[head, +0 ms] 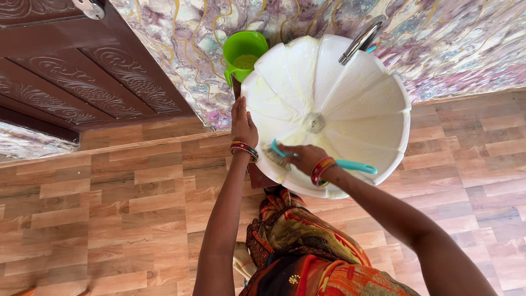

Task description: The person cleans a white pedestal sink using a green cup and a blue scrub brush. They repeatedly pour water from the cup into the sink and scrub the basin and drain area with the brush.

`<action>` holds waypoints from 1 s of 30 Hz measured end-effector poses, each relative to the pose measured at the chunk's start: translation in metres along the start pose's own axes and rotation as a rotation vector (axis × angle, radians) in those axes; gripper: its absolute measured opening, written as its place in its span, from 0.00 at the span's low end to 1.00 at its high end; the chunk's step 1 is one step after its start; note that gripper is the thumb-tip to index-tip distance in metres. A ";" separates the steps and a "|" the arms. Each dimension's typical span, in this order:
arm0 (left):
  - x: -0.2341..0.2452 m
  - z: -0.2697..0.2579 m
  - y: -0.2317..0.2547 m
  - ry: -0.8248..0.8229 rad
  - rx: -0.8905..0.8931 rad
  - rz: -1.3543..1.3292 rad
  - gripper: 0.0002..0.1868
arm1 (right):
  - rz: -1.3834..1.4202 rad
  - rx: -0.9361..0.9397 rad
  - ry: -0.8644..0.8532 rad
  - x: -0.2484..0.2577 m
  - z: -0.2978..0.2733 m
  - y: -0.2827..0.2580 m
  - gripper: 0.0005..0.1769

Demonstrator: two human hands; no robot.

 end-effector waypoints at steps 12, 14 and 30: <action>0.003 0.000 0.002 0.033 0.019 -0.072 0.26 | -0.240 -0.055 0.107 0.008 0.006 0.023 0.28; 0.004 0.000 0.002 0.030 0.009 -0.071 0.26 | -0.048 0.021 0.068 0.001 -0.013 -0.006 0.27; 0.014 -0.009 0.017 0.052 0.001 -0.005 0.29 | -0.060 0.102 -0.060 0.031 -0.044 0.031 0.24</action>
Point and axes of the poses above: each hand's wrist, its own z-axis towards the middle knuckle, its own x-axis out of the back of the hand, y = z × x, the point moved 6 cm from there along z, towards the middle knuckle, and after that the axes turned 11 degrees about y, right-handed, at the moved point
